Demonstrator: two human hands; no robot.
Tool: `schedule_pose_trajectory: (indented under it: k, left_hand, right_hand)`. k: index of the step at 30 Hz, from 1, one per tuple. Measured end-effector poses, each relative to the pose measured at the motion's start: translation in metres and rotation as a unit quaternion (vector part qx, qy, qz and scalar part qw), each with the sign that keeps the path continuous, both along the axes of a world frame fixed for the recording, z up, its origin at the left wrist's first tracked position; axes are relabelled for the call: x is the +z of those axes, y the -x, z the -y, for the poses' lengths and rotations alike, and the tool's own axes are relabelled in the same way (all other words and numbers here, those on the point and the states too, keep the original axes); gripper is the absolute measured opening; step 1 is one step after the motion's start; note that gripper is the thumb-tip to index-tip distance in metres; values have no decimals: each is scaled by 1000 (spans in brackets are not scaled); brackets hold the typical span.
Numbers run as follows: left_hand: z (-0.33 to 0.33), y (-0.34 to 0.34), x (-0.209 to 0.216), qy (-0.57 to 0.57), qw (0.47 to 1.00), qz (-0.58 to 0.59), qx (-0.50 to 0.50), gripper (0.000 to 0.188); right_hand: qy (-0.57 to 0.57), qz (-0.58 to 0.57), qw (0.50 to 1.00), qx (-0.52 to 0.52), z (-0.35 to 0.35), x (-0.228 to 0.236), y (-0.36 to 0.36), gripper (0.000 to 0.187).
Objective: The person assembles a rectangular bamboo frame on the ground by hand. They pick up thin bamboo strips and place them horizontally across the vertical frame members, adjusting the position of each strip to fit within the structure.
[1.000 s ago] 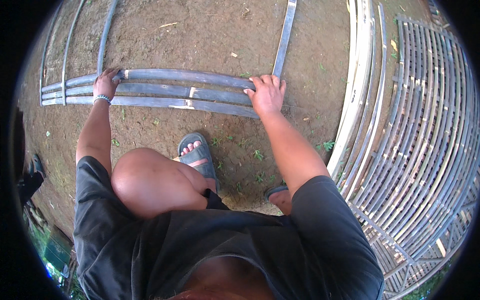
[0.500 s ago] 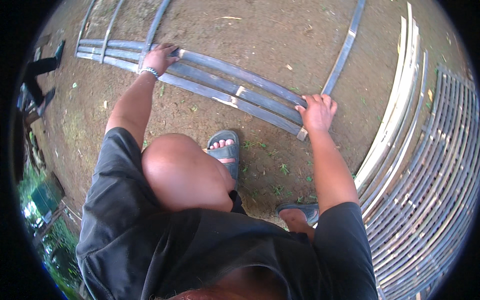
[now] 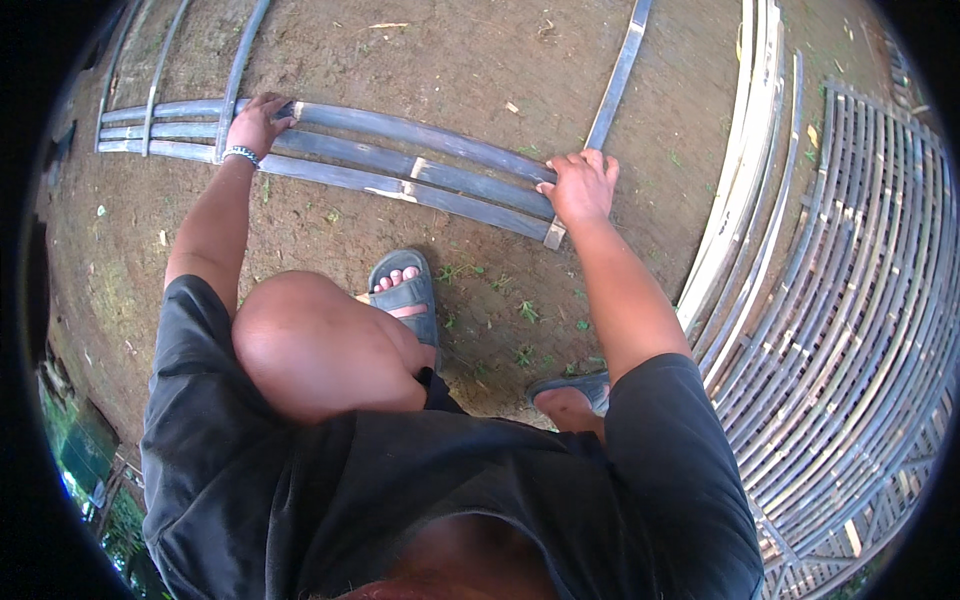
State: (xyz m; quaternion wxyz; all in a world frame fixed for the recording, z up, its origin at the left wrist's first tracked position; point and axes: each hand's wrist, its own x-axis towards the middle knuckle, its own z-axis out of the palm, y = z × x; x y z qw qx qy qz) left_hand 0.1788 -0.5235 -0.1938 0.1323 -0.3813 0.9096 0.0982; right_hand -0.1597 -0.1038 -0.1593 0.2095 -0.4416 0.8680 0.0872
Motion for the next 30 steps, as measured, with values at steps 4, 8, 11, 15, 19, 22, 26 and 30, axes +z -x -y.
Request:
schedule_pose_trajectory:
  k: [4, 8, 11, 15, 19, 22, 26, 30]
  left_hand:
    - [1, 1, 8, 8, 1000, 1, -5, 47]
    - [7, -14, -2, -23, 1000, -8, -4, 44]
    - [5, 5, 8, -28, 999, 27, -3, 46]
    - [-2, 1, 13, 2, 999, 38, -22, 46]
    - [-7, 7, 11, 14, 998, 40, -45, 46]
    - [-12, 5, 14, 2, 999, 33, -37, 46]
    - [-10, -4, 8, -1, 999, 22, -35, 45]
    - [-7, 7, 14, 6, 999, 9, -51, 46]
  right_hand:
    - [10, 3, 1000, 8, 1, 2, 0, 41]
    - [7, 2, 999, 47, 3, -5, 2, 42]
    - [28, -32, 998, 55, -4, -11, 0, 43]
    - [4, -28, 998, 61, 5, -2, -3, 44]
    - [9, -7, 997, 70, 2, -3, 2, 44]
    - [-3, -1, 997, 72, 5, 4, 0, 42]
    - [17, -7, 996, 88, 2, 0, -1, 44]
    - [35, -7, 996, 84, -4, -7, -1, 49]
